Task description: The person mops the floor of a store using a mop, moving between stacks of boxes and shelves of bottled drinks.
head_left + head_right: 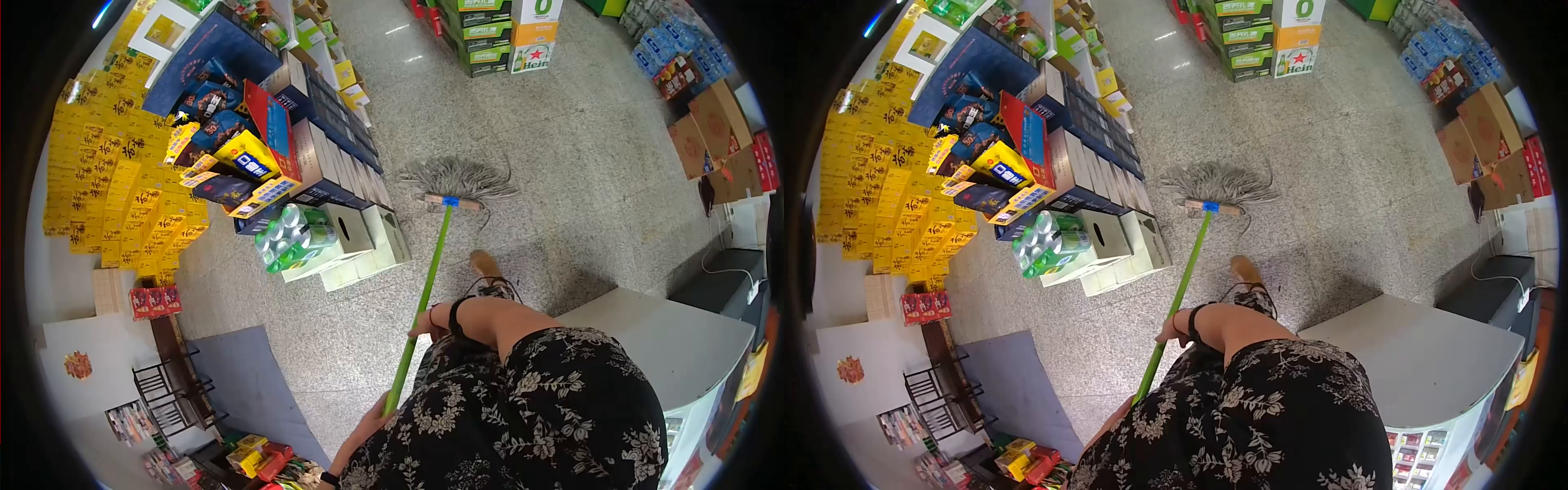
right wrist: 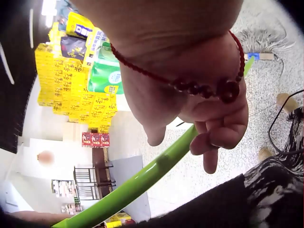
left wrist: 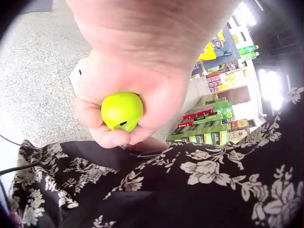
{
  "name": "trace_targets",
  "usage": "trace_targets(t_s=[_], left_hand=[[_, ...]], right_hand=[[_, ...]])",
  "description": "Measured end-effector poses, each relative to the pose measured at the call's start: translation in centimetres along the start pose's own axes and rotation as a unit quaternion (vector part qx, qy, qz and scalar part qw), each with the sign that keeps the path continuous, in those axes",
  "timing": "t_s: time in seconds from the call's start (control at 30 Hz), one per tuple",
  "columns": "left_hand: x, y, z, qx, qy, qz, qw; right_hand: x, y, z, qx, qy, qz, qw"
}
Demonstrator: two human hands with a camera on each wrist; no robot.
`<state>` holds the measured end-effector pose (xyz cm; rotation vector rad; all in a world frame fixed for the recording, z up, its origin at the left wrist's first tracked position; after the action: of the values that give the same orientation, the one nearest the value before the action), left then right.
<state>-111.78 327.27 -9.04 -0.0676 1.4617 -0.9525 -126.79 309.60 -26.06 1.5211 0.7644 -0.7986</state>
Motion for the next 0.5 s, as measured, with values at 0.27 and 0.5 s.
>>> trace_targets(t_s=[0.27, 0.5], left_hand=[[4.7, -17.6, 0.9, -0.091, -0.019, 0.146, 0.985], [21.7, -31.3, -1.1, -0.260, -0.005, 0.146, 0.955]], right_hand=[[-7.5, -1.2, 12.4, 0.089, -0.098, 0.014, 0.991], [-8.9, -10.3, 33.7, 0.129, -0.233, 0.006, 0.964]])
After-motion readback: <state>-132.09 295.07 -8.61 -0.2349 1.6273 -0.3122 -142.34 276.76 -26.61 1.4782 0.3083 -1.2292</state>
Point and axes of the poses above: each hand's wrist, its own x-axis towards the middle knuckle, its own z-axis out of the back of the hand, y = z × x, the point moved 7 cm from there along x, towards the middle knuckle, and after that the axes turned 3 degrees about -y, right-handed, at the moved point
